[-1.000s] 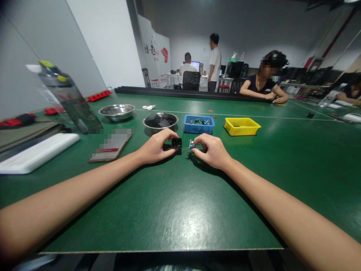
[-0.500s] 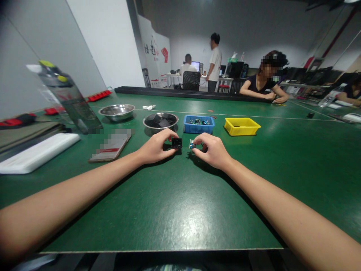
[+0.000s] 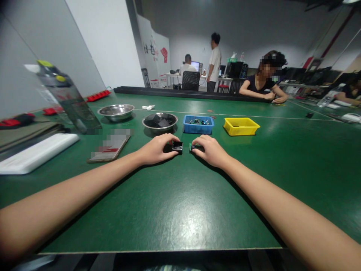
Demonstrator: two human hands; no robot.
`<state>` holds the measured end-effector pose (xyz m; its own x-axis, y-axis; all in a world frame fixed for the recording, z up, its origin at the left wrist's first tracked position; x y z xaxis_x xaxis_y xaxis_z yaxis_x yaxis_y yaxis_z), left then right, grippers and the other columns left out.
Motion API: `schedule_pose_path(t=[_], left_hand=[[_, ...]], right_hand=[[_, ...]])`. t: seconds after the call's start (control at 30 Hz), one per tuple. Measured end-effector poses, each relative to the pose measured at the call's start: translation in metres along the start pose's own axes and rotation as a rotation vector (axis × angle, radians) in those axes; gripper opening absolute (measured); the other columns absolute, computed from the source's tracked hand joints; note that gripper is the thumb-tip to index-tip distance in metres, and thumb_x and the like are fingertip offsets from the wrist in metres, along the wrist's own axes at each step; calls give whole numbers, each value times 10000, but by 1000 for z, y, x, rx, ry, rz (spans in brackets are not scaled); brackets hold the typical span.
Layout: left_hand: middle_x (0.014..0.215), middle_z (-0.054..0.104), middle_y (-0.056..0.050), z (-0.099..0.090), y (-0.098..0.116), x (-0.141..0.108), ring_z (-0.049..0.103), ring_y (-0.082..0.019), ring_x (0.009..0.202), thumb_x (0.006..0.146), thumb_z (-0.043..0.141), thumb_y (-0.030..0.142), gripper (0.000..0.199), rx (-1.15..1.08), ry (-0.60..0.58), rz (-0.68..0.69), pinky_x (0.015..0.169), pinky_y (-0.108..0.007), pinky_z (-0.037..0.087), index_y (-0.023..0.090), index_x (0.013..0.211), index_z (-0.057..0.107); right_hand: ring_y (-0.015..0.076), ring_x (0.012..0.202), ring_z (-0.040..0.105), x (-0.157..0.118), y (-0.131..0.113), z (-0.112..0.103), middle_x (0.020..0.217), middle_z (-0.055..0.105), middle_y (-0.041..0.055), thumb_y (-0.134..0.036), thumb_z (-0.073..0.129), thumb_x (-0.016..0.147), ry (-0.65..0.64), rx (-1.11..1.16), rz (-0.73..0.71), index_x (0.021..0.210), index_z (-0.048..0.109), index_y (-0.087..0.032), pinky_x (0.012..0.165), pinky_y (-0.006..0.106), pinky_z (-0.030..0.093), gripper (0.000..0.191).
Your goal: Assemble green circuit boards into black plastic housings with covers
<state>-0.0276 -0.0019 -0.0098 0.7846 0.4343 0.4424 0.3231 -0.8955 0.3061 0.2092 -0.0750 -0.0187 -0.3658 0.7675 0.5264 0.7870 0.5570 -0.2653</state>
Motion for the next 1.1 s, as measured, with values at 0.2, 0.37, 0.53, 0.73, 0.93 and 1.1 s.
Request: schedule_pose_path(t=[0.2, 0.37, 0.53, 0.73, 0.93, 1.1], left_hand=[[1029, 714, -90, 1, -2, 1, 675, -228, 884, 829, 677, 314, 321, 22, -28, -31, 801, -362, 544, 167, 1110, 625], [1032, 718, -94, 2, -3, 1, 676, -236, 896, 835, 674, 328, 321, 39, -34, -43, 802, -370, 546, 170, 1109, 625], [1057, 716, -102, 2, -4, 1, 677, -252, 930, 842, 664, 337, 320, 60, -36, -100, 833, -393, 545, 165, 1110, 627], [1092, 704, -118, 1, -4, 2, 671, -261, 965, 850, 638, 357, 341, 48, -56, -175, 869, -412, 538, 159, 1126, 615], [1130, 687, -125, 1, -5, 0, 660, -267, 1019, 855, 624, 358, 360, 24, -68, -190, 921, -424, 525, 153, 1150, 595], [1128, 687, -129, 1, -4, 1, 660, -272, 1013, 853, 625, 360, 357, 18, -60, -185, 916, -430, 526, 154, 1143, 596]], right_hand=[[237, 936, 619, 3, 4, 8, 993, 683, 102, -226, 623, 933, -52, -52, 6, 1064, 717, -204, 842, 389, 503, 163], [247, 935, 609, 5, 2, 10, 984, 660, 99, -274, 636, 929, -64, -78, 14, 1108, 724, -221, 845, 395, 500, 206], [239, 879, 622, 5, 11, -12, 909, 675, 79, -282, 617, 927, 103, -56, 53, 1042, 722, -203, 838, 387, 491, 175], [250, 865, 648, -5, 39, -40, 973, 693, 107, -358, 652, 875, 72, -141, 290, 1056, 747, -172, 845, 412, 514, 276], [285, 985, 664, -8, 38, -38, 1083, 687, 135, -437, 711, 837, -275, -86, 303, 1160, 743, -176, 914, 414, 512, 417], [299, 1070, 645, -6, 33, -35, 1151, 649, 159, -448, 694, 859, -352, -52, 299, 1253, 705, -151, 984, 419, 481, 493]])
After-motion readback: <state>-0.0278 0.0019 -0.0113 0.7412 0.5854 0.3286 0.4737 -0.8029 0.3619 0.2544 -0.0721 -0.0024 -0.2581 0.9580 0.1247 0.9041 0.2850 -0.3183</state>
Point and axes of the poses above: each hand's wrist, its own x-axis towards the middle knuckle, its own z-axis out of the palm, y = z × x, the point moved 1 cm from there along x, towards the middle knuckle
